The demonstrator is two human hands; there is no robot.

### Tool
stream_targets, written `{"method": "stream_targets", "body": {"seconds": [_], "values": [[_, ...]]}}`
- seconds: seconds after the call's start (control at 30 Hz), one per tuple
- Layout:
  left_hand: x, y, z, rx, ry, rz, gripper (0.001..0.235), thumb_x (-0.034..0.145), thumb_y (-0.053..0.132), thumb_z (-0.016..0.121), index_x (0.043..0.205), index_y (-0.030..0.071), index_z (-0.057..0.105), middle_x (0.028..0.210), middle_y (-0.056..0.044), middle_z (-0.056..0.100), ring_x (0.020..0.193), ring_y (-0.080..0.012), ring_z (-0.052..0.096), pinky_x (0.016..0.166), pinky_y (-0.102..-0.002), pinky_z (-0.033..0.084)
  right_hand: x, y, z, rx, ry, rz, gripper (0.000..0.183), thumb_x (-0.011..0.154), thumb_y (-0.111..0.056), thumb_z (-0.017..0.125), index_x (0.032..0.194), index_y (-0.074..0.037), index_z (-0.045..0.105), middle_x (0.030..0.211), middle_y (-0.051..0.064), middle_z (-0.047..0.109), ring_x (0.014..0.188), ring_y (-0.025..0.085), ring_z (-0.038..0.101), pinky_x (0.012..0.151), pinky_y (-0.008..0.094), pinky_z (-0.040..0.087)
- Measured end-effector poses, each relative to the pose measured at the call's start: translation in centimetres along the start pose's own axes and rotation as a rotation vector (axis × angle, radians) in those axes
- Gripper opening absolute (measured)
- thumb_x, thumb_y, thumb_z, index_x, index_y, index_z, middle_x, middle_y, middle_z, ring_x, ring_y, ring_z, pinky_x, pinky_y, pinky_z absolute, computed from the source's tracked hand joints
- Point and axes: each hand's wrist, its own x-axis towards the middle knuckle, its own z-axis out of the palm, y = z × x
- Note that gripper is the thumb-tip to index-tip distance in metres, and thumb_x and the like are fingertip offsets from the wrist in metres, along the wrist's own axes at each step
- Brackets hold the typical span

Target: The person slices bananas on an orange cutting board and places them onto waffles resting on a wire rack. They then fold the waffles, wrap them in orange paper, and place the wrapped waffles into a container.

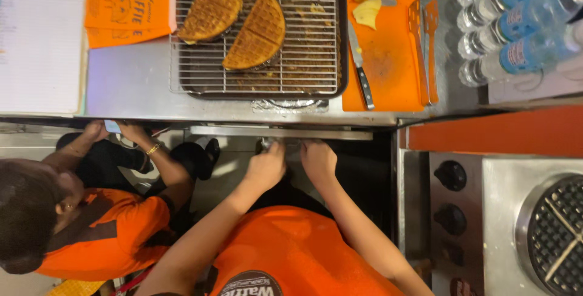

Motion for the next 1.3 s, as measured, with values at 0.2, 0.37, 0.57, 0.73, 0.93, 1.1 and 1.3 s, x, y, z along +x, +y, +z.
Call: {"method": "stream_targets", "body": {"seconds": [0.2, 0.37, 0.57, 0.73, 0.93, 1.1, 1.3], "values": [[6.0, -1.6, 4.5, -0.112, -0.036, 0.036, 0.026, 0.082, 0.016, 0.062, 0.100, 0.004, 0.074, 0.102, -0.025, 0.072, 0.090, -0.0436, 0.070, 0.078, -0.057, 0.054, -0.2, -2.9, -0.3, -0.057, -0.170, -0.175, 0.037, 0.088, -0.017, 0.055, 0.122, -0.008, 0.068, 0.094, 0.022, 0.073, 0.076, 0.043, 0.069, 0.066, 0.055, 0.055], [6.0, -3.0, 1.9, -0.273, -0.278, -0.030, 0.023, 0.086, 0.005, 0.054, 0.093, -0.004, 0.074, 0.096, -0.028, 0.075, 0.092, -0.0396, 0.074, 0.083, -0.048, 0.058, 2.3, -2.3, 1.5, -0.234, -0.425, -0.074, 0.027, 0.094, -0.025, 0.052, 0.105, -0.010, 0.072, 0.097, 0.022, 0.074, 0.085, 0.041, 0.071, 0.076, 0.055, 0.056], [1.5, -2.1, -6.4, -0.457, -0.114, 0.191, 0.026, 0.093, 0.011, 0.057, 0.111, -0.004, 0.068, 0.103, -0.026, 0.074, 0.087, -0.0369, 0.071, 0.081, -0.045, 0.056, 4.0, -1.2, 3.2, -0.455, -0.702, -0.116, 0.027, 0.085, -0.023, 0.061, 0.103, -0.010, 0.076, 0.107, 0.017, 0.074, 0.100, 0.033, 0.072, 0.082, 0.047, 0.059], [0.2, -8.0, -20.0, -0.991, -0.618, -0.061, 0.033, 0.096, 0.025, 0.058, 0.121, 0.006, 0.069, 0.107, -0.002, 0.076, 0.077, -0.0149, 0.076, 0.068, -0.027, 0.061, 4.6, -4.8, -2.2, -0.319, -0.771, -0.052, 0.032, 0.089, -0.029, 0.063, 0.113, -0.010, 0.074, 0.109, 0.018, 0.073, 0.103, 0.036, 0.069, 0.088, 0.048, 0.055], [8.7, -21.8, -30.9, -0.261, 0.734, -0.037, 0.024, 0.098, 0.016, 0.057, 0.115, 0.005, 0.070, 0.118, -0.016, 0.070, 0.113, -0.0360, 0.065, 0.098, -0.046, 0.050, 7.4, -3.4, -14.9, 0.358, -0.185, 0.221, 0.028, 0.094, -0.025, 0.061, 0.110, -0.010, 0.078, 0.098, 0.010, 0.082, 0.089, 0.017, 0.077, 0.082, 0.035, 0.057], [16.0, -26.4, -32.0, 0.040, 0.609, 0.094, 0.074, 0.084, 0.034, 0.079, 0.145, -0.001, 0.056, 0.142, -0.023, 0.052, 0.138, -0.0455, 0.042, 0.106, -0.080, -0.003, 13.7, 4.3, -19.5, -0.306, 0.539, -0.047, 0.049, 0.094, -0.026, 0.073, 0.137, -0.004, 0.065, 0.130, 0.022, 0.064, 0.118, 0.041, 0.056, 0.101, 0.051, 0.047], [17.2, -27.4, -31.8, 0.070, 0.476, -0.139, 0.067, 0.073, 0.040, 0.084, 0.134, 0.019, 0.067, 0.131, -0.013, 0.057, 0.131, -0.0336, 0.045, 0.112, -0.064, 0.012, 14.1, 10.9, -16.0, -0.465, 0.566, 0.124, 0.066, 0.086, -0.027, 0.077, 0.144, -0.002, 0.057, 0.128, 0.025, 0.061, 0.116, 0.046, 0.055, 0.095, 0.054, 0.048]]}}
